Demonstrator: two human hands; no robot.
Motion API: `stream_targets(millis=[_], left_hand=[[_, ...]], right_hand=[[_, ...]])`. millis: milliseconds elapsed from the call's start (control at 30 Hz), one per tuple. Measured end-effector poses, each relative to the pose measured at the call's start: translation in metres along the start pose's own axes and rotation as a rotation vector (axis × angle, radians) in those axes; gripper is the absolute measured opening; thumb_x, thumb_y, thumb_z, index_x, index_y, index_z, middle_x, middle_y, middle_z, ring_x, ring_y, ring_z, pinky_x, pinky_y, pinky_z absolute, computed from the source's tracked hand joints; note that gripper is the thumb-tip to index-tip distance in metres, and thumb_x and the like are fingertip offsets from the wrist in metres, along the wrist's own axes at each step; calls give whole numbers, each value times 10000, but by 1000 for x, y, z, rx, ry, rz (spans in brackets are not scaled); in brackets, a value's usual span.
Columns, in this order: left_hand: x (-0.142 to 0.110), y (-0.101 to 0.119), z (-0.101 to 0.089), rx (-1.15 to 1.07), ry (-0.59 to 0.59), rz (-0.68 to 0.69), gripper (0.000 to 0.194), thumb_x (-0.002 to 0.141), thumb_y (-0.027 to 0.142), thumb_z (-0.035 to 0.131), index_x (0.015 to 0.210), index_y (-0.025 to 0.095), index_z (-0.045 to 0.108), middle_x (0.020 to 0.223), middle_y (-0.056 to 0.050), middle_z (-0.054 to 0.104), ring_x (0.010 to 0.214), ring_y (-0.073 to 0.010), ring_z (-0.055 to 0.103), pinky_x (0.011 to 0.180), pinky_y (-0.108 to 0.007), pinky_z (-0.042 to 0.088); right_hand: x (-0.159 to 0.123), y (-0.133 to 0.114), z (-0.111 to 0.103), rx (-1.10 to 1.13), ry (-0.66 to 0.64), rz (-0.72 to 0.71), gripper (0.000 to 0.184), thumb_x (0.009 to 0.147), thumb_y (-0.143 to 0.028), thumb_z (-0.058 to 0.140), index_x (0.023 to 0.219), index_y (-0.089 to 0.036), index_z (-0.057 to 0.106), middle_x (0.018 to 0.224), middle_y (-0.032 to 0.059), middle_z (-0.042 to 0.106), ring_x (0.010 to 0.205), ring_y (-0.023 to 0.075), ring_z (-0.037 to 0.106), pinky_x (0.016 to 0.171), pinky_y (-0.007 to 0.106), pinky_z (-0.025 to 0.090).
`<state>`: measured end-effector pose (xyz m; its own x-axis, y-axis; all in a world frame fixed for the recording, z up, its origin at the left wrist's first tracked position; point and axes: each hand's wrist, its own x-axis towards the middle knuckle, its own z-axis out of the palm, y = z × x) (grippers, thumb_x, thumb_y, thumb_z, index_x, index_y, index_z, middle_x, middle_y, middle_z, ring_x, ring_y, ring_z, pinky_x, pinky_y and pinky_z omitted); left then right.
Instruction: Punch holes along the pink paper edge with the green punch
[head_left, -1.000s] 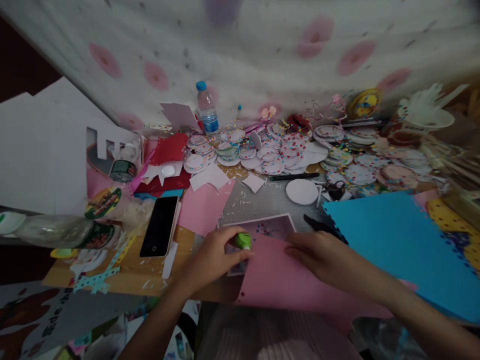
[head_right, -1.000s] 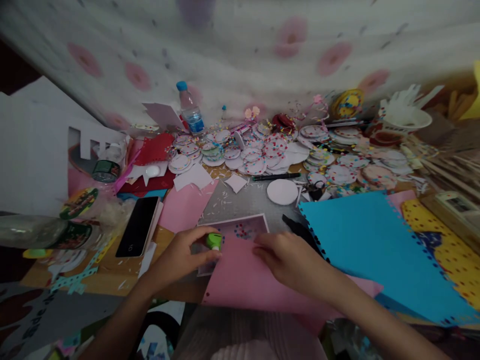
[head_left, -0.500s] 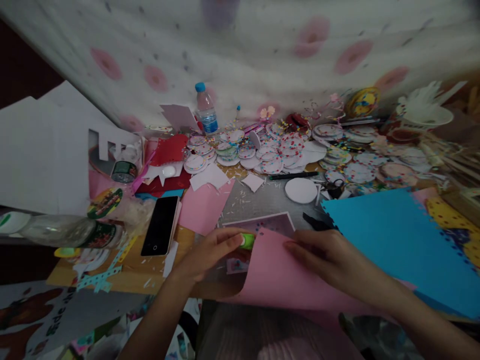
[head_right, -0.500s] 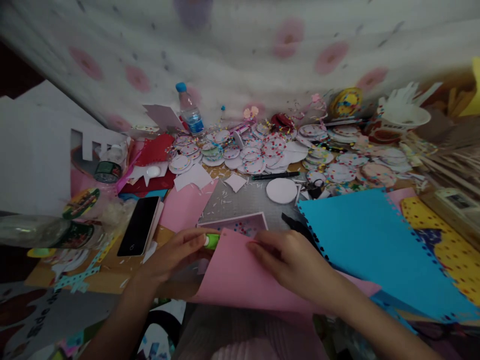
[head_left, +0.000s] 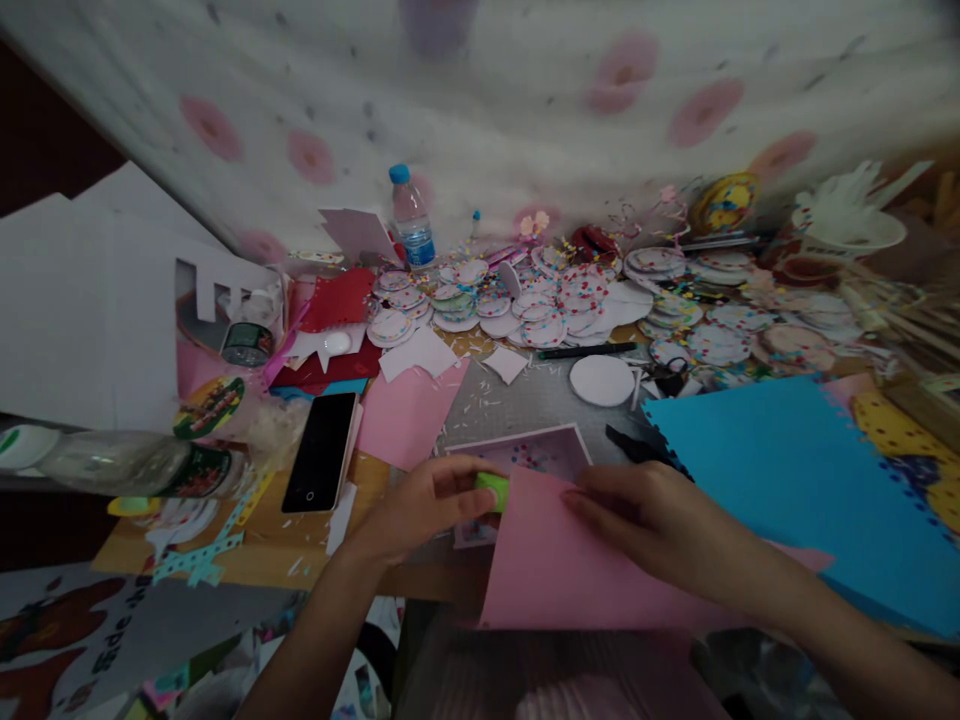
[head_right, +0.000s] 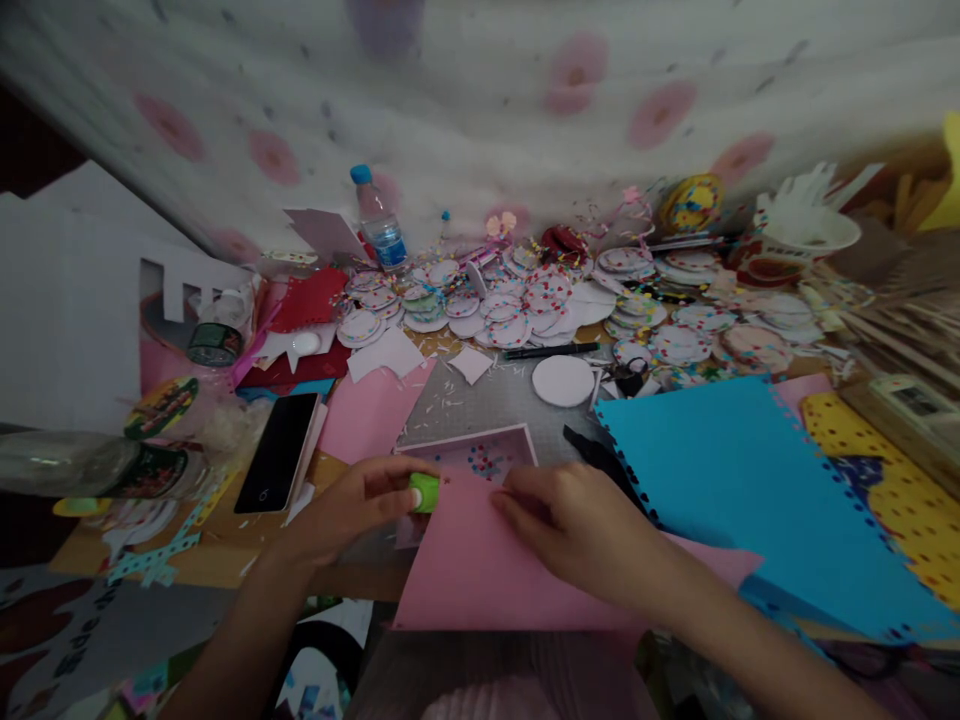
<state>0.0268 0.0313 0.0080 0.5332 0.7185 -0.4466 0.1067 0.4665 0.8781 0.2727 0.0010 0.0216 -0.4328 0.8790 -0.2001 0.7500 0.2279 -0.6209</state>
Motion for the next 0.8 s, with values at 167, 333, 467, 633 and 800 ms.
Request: stream_targets(millis=[167,333,467,633,800], left_hand=[[-7,3,4,151,44,48,367,708,320,756,1031,176,659,955,-43,663,870,-170,604,766,-269,465],[-11,5,12,314,97,126,385,677,280,780,1031,184,660,968,-40,665,906,-186,599,824,-289,462],[-9,4,15,305,96,100,397,668,287,778,1033,179,667,993,-57,677,922,-206,609,828,-305,474],[-10,1,14,324,52,119,320,717,284,739,1013,180,675,990,-51,674,935,-201,604,840,-302,470],[-11,-1,14,324,50,137,334,731,291,727,1032,169,652,956,-40,658,882,-177,600,813,-278,475]], right_hand=[[-3,-1,5,-100,60,-40,313,943,-299,387,685,-196,531,560,0,556,477,114,473,491,278,231],[-5,-3,9,-134,56,-90,335,958,-303,361,702,-197,549,591,17,592,499,130,509,504,285,240],[-3,-3,9,-83,23,-111,327,963,-289,348,739,-196,567,617,23,607,516,132,517,508,279,253],[-3,-2,8,-45,10,-105,327,968,-296,344,736,-194,549,609,12,581,520,128,504,511,273,257],[-4,-3,7,-5,18,-109,324,966,-299,352,708,-198,521,581,-3,540,493,120,459,501,273,247]])
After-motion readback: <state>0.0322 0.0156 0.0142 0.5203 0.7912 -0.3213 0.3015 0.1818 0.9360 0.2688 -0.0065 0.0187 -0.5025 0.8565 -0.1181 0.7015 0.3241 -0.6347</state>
